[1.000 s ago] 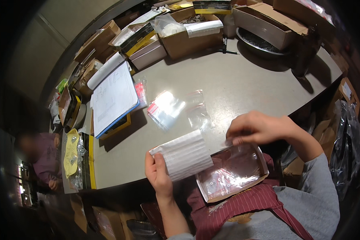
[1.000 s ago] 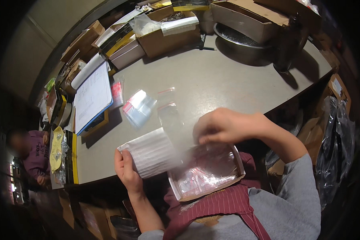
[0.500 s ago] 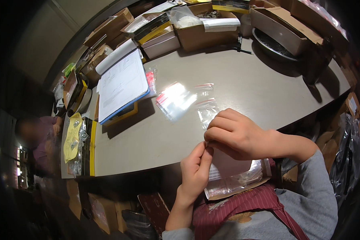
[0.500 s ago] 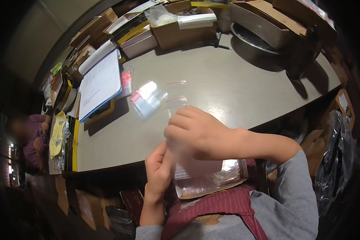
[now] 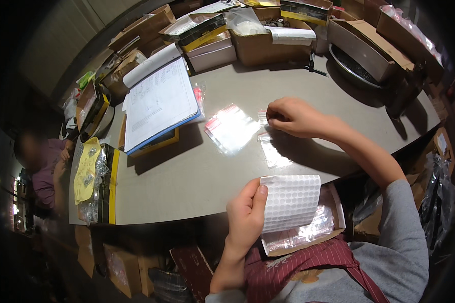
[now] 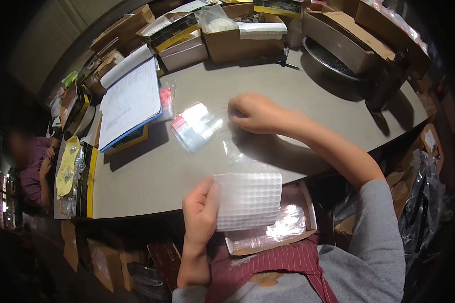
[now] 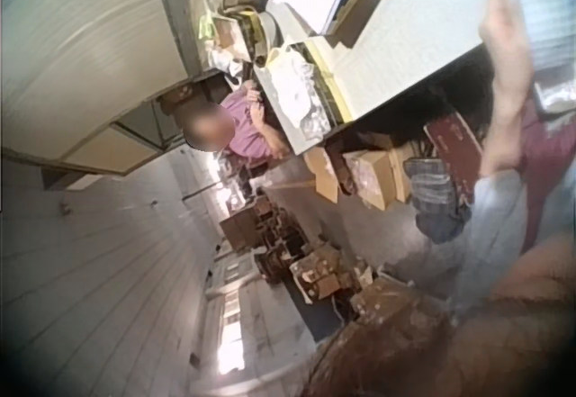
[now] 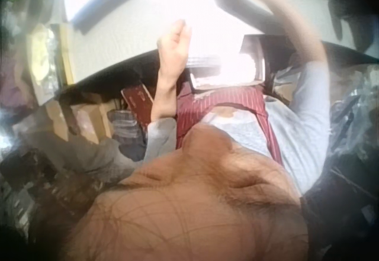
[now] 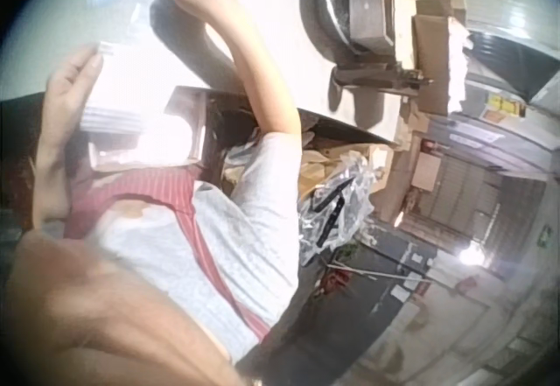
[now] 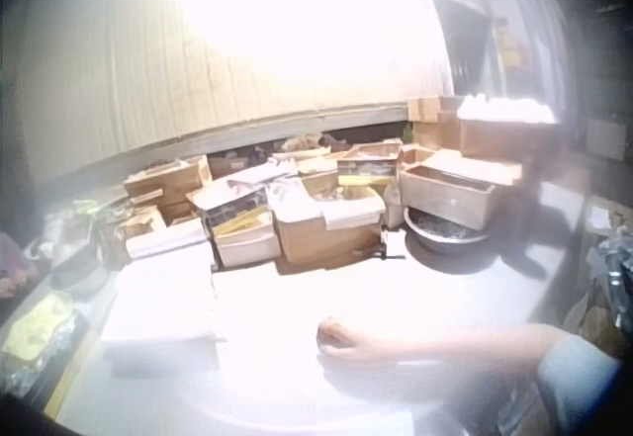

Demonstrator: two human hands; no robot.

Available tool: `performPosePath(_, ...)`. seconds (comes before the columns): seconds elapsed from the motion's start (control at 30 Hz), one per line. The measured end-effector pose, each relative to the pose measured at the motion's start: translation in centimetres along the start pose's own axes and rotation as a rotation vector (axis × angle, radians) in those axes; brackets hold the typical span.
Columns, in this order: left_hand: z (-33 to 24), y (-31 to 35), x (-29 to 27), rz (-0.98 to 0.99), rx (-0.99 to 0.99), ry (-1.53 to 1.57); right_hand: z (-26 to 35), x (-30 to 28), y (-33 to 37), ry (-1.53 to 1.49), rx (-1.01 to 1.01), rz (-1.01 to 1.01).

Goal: The person repeatedly picks small white objects from a sheet and places them into clear plastic bags on a table. The person handles the objects one at a time and arranges the filled bags on the table.

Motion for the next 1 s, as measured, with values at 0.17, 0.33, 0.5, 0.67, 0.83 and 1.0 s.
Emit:
performPosePath(0.17,0.5,0.4,-0.7,-0.042,0.022,-0.035,-3.1,0.5,-1.2,0.175,0.024,-0.082)
performPosePath(0.33,0.9,1.6,-1.0,-0.102,0.065,0.151,-5.7,-2.6,1.6,0.051,0.227,0.019)
performPosePath(0.5,0.1,2.6,-2.4,-0.243,0.133,0.261,-3.4,-2.2,9.0,0.053,0.209,0.187)
performPosePath(0.67,0.9,4.2,-4.2,-0.315,0.19,0.271,2.7,1.0,13.0,-0.115,0.056,0.404)
performPosePath(0.83,-0.4,3.8,-2.1,-0.327,0.223,0.305,6.2,0.9,12.9,-0.285,-0.17,0.043)
performPosePath(1.0,-0.4,4.0,-0.1,-0.222,0.19,0.321,7.2,2.9,12.4,-0.41,-0.152,0.069)
Point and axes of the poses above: each hand's wrist, its own y-axis away from the middle knuckle, its own x-axis out of the palm, z = x × y, the point moved 6 cm from there along -y, towards the middle knuckle, and after that the axes turned 12 degrees about z, right-handed, at the moved point
